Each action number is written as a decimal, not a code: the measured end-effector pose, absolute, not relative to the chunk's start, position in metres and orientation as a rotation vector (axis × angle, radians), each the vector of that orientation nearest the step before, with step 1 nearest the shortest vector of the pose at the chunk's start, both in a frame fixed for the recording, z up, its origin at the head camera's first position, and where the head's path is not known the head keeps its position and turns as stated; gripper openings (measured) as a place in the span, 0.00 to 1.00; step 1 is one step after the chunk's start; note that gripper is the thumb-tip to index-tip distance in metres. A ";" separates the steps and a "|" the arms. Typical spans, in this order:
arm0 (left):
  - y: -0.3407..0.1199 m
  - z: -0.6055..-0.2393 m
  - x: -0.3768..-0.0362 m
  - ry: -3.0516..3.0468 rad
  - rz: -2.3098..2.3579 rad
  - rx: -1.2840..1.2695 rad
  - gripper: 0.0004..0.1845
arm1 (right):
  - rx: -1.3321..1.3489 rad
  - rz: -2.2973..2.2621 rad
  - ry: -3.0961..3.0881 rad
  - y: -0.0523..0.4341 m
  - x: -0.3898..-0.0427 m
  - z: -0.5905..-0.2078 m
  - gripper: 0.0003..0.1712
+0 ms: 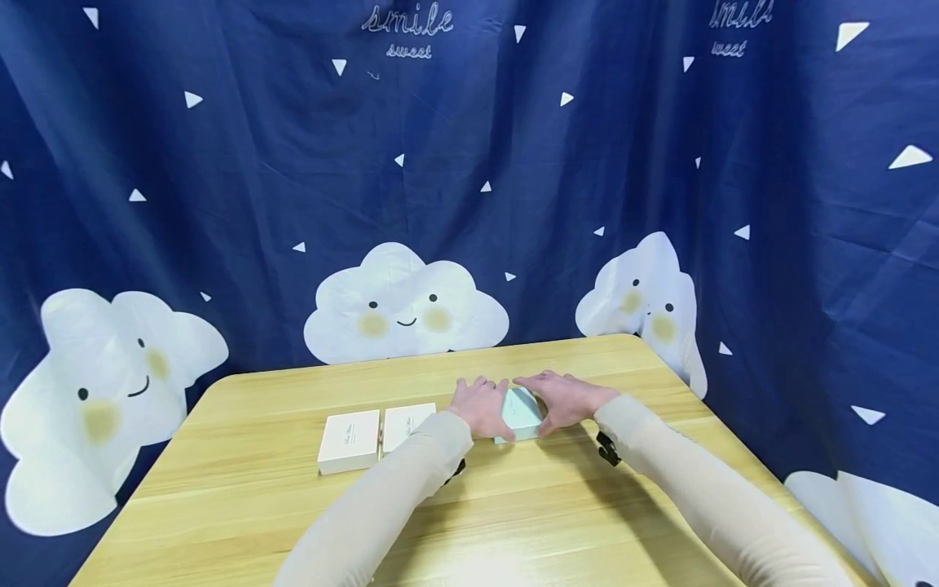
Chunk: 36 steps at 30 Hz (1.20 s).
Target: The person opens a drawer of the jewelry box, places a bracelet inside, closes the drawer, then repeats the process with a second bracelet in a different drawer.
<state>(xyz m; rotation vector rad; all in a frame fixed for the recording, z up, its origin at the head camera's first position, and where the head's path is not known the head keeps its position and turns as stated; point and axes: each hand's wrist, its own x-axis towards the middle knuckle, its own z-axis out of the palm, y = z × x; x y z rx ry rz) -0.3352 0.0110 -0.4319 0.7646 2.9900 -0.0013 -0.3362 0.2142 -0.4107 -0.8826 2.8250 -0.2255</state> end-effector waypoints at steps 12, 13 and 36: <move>0.003 -0.433 -0.338 2.994 0.042 0.758 0.59 | -0.876 -0.216 2.825 0.210 -0.338 -0.413 0.59; 0.002 -0.432 -0.338 2.998 0.041 0.760 0.59 | -0.878 -0.209 2.829 0.210 -0.338 -0.414 0.59; -0.040 -0.422 -0.331 2.996 0.070 0.740 0.62 | -1.021 -0.216 2.837 0.178 -0.337 -0.411 0.58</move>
